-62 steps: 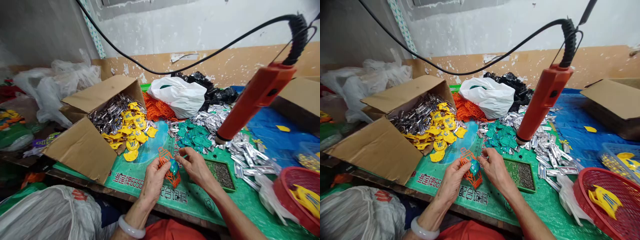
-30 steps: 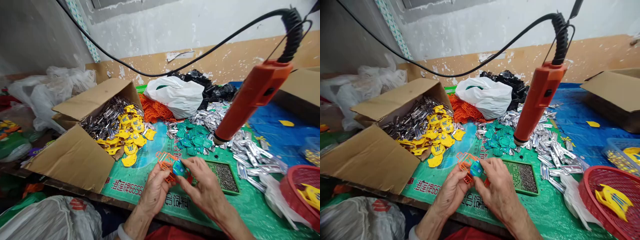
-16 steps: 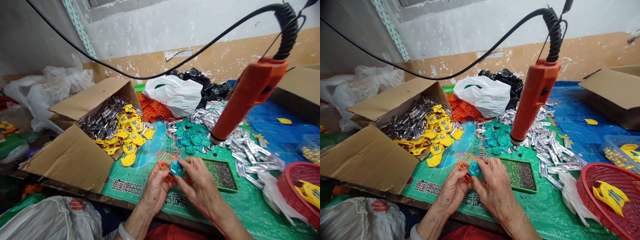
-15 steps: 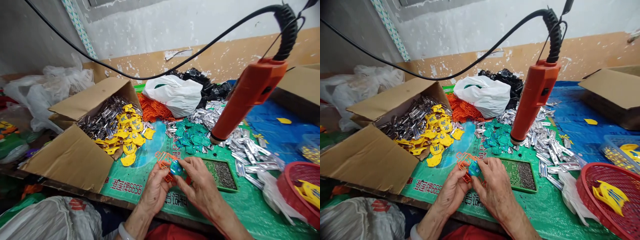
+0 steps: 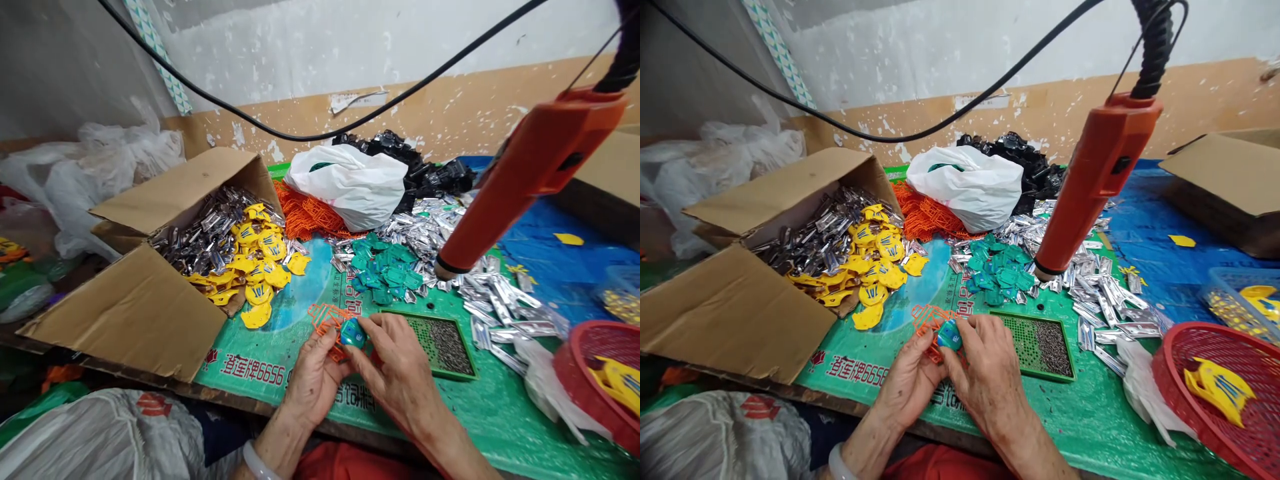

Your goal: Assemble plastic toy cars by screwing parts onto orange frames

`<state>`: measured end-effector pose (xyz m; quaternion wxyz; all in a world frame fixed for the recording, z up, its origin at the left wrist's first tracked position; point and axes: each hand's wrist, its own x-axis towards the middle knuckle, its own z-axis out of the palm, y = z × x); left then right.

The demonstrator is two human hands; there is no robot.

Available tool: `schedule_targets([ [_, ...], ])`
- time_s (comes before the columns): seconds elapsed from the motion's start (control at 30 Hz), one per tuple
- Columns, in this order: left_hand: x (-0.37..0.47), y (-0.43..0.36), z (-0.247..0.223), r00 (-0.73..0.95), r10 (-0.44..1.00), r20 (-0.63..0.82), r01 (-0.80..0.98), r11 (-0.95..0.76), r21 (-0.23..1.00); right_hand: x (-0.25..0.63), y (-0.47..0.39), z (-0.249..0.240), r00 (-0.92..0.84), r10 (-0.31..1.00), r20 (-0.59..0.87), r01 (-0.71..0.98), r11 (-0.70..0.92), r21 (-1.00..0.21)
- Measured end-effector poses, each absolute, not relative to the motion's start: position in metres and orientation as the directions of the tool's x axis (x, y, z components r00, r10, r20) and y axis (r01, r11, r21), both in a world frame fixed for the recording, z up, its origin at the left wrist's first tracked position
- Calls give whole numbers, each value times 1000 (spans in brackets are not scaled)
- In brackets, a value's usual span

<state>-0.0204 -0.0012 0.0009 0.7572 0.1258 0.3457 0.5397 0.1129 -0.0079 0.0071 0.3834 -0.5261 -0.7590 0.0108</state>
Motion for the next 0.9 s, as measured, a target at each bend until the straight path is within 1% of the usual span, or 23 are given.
schedule_targets([
  [0.13,-19,-1,6,218,905,-366,-716,403,571,117,-8,7,-122,802,584,807,423,-412],
  [0.6,-16,-4,-1,161,903,-398,-708,387,591,105,-12,5,-94,853,514,795,375,-477],
  [0.7,-16,-5,-1,161,902,-401,-717,386,580,105,-13,5,-107,858,503,795,378,-474],
  [0.9,-16,-6,-3,173,924,-341,-736,352,579,103,-14,5,-96,879,467,789,354,-503],
])
